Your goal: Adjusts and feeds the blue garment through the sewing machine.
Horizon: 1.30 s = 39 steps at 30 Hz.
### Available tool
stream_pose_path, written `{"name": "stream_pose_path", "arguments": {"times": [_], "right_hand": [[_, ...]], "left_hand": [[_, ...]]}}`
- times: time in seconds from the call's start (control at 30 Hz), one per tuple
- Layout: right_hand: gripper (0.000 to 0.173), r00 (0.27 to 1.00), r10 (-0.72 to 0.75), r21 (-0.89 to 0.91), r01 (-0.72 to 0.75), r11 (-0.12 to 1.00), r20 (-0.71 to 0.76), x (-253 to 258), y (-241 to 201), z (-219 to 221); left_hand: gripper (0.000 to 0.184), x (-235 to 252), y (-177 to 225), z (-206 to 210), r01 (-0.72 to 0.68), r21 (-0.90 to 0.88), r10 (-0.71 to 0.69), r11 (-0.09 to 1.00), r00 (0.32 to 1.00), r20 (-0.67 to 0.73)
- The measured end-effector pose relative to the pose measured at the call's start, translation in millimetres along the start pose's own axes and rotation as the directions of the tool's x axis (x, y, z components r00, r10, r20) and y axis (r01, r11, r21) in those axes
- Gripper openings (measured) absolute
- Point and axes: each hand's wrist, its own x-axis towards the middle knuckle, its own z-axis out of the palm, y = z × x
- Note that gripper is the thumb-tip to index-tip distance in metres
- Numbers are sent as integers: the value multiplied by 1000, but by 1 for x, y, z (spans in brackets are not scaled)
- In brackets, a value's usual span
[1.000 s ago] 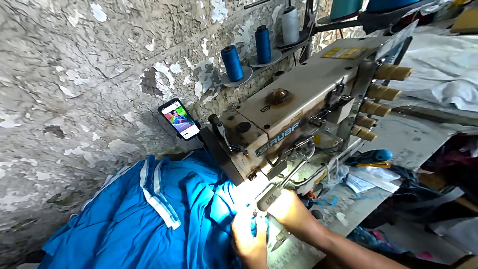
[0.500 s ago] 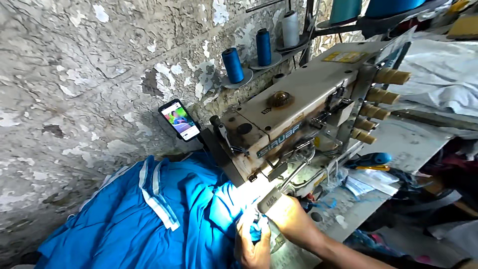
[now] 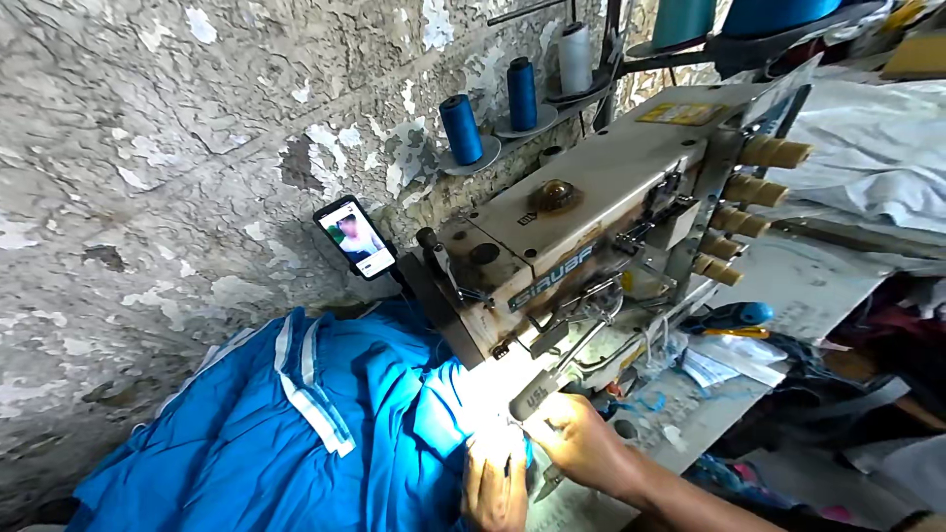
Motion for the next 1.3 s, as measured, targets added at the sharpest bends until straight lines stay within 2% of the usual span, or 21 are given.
{"name": "stream_pose_path", "arguments": {"times": [0.07,0.13,0.2,0.27,0.33,0.43,0.57,0.8,0.93,1.13,1.2,1.27,1.3], "right_hand": [[16,980,195,125,-199,972,43,2,-6,-3],[10,925,366,224,-380,897,104,6,-12,-8],[7,871,465,276,-491,826,159,11,-17,-13],[9,844,501,316,-537,782,194,15,-20,-17],[10,840,502,342,-543,767,206,16,-18,-16],[9,843,502,363,-537,762,192,15,-17,-15],[5,870,466,314,-494,811,165,12,-15,-13],[7,886,451,324,-461,826,110,10,-17,-7],[8,896,438,352,-436,828,79,7,-13,-3],[11,889,452,381,-442,812,68,6,-15,-1],[24,886,461,410,-436,801,43,6,-16,1],[52,892,449,446,-421,790,47,7,-18,0],[56,891,452,454,-419,786,39,8,-19,0]], "left_hand": [[8,-2,-3,-1,-16,-21,17,1000,1000,10],[8,-4,-5,-3,-13,-50,14,999,1000,28],[10,-3,-4,-4,11,-66,-9,998,999,31],[15,3,3,-4,32,-48,-32,998,999,-7],[18,3,3,-4,48,-58,-49,997,999,-17],[12,-8,-9,-2,110,-195,-110,975,994,12],[13,-12,-8,0,199,-284,-203,938,979,16],[18,-14,-1,2,307,-429,-335,850,942,11],[14,-14,0,2,270,-364,-296,891,955,-16],[9,-11,-2,-1,126,-192,-131,973,991,-13],[9,-10,-2,-2,95,-168,-97,981,995,-5],[8,-9,-2,-3,73,-166,-73,983,997,7],[7,-9,-2,-4,65,-176,-65,982,998,10]]}}
